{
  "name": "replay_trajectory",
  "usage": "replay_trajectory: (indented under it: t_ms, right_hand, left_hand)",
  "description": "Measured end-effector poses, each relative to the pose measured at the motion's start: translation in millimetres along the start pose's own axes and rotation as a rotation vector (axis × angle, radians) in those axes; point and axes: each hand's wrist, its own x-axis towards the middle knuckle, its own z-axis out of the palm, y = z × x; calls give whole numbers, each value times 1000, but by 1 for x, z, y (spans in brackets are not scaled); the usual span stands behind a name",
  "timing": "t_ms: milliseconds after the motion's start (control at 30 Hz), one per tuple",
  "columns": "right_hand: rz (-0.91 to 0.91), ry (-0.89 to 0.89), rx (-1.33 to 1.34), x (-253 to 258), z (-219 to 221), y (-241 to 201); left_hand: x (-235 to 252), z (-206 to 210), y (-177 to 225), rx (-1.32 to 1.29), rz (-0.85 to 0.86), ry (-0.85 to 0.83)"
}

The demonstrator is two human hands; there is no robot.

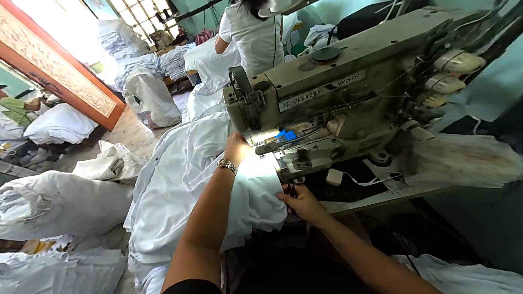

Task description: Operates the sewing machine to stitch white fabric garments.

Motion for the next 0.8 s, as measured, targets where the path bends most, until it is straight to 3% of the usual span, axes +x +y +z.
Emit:
replay_trajectory:
  t_ms: [167, 333, 400, 500, 600, 667, 733, 800]
  right_hand:
    - [-25, -18, -10, 5, 0, 2]
    - [-15, -25, -21, 3, 0, 1]
    - [-12, -6, -58, 1, 0, 0]
    - [-30, 28, -126, 0, 4, -3]
    - [-175, 209, -226, -3, 14, 5]
    - [-392, 399, -331, -4, 21, 5]
    - [-608, 424, -354, -6, 33, -7]
    - [-718, 234, -398, -12, 53, -21]
  left_hand:
    - [27, -2, -10, 2, 24, 79]
    - [39, -6, -21, -36, 30, 318]
    - [0, -12, -23, -61, 96, 419]
    - [-101, -5, -25, -50, 131, 481]
    - [-184, 22, -34, 109, -123, 206]
    - [-208, 28, -51, 136, -185, 189]
    - [-222, 13, -59, -75, -219, 208]
    - [-238, -10, -52, -573, -246, 199]
